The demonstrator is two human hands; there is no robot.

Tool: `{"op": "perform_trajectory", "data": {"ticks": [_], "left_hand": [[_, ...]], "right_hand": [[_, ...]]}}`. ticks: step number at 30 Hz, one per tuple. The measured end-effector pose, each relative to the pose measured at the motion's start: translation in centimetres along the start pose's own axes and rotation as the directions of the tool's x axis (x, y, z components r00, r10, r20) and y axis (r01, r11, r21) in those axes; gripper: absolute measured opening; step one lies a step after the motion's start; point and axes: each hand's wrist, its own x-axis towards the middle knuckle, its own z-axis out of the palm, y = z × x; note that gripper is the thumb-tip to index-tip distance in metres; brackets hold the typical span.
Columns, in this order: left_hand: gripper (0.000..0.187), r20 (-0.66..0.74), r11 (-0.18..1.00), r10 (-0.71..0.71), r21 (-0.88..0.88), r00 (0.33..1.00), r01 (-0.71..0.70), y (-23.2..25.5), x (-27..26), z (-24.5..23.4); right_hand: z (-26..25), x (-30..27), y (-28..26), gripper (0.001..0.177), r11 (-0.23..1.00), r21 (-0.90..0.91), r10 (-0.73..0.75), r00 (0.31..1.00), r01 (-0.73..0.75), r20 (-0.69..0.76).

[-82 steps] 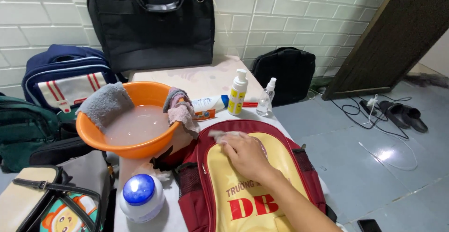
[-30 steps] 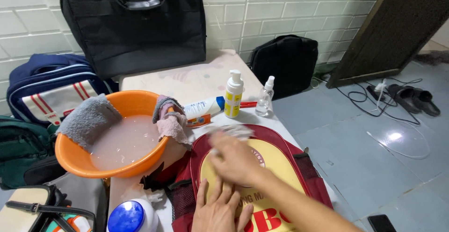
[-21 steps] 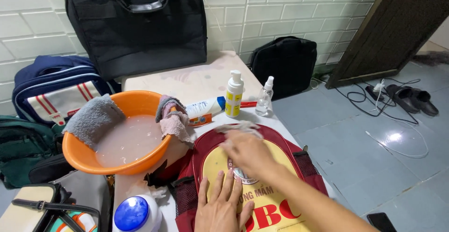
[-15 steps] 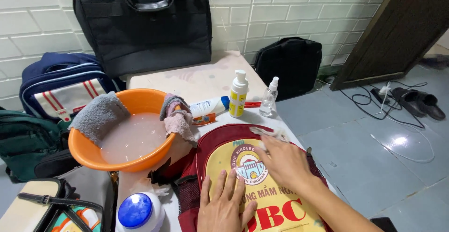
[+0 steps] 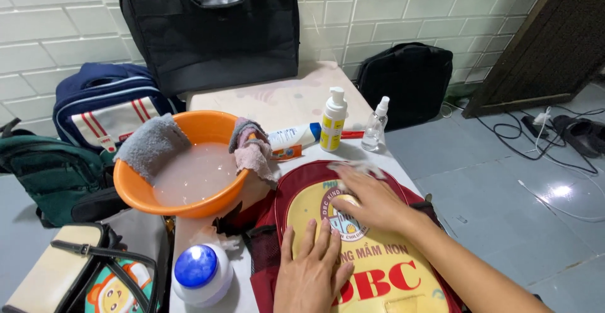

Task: A person is cleaning a red backpack using a spray bottle and a cloth, wiping down all surfaces.

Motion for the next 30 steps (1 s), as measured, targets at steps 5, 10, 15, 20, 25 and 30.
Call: {"op": "perform_trajectory", "data": {"ticks": [5,10,15,20,25,30], "left_hand": [[0.06,-0.144,0.996,0.056,0.073,0.988,-0.045,1.2,-0.8,-1.5],[0.037,-0.164,1.0,0.017,0.029,0.986,-0.013,1.5,-0.6,-1.9],[0.041,-0.144,0.999,0.006,0.043,0.99,0.0,1.8,-0.6,-2.2],[0.062,-0.167,0.998,0.018,0.058,0.986,-0.009,2.1,-0.8,-3.7],[0.046,-0.164,0.848,-0.317,-0.489,0.934,0.202,1.1,-0.9,-5.7],[0.038,-0.011,0.442,-0.568,-0.847,0.823,0.294,1.7,-1.1,-9.0]], "right_hand": [[0.9,1.8,-2.7,0.062,0.972,0.045,-0.231,0.973,0.23,0.012],[4.3,1.3,-5.4,0.057,0.852,0.156,-0.45,0.852,0.5,-0.268],[-0.7,-1.7,-8.2,0.049,0.764,0.609,-0.191,0.976,0.212,-0.1],[-5.3,-7.2,-10.6,0.051,0.204,0.974,-0.036,0.993,-0.1,0.109],[-5.7,-10.0,-10.6,0.046,-0.195,0.969,-0.091,0.987,-0.15,0.135],[-5.6,-11.4,-9.4,0.046,-0.194,0.976,-0.106,0.991,-0.099,0.079]]}}
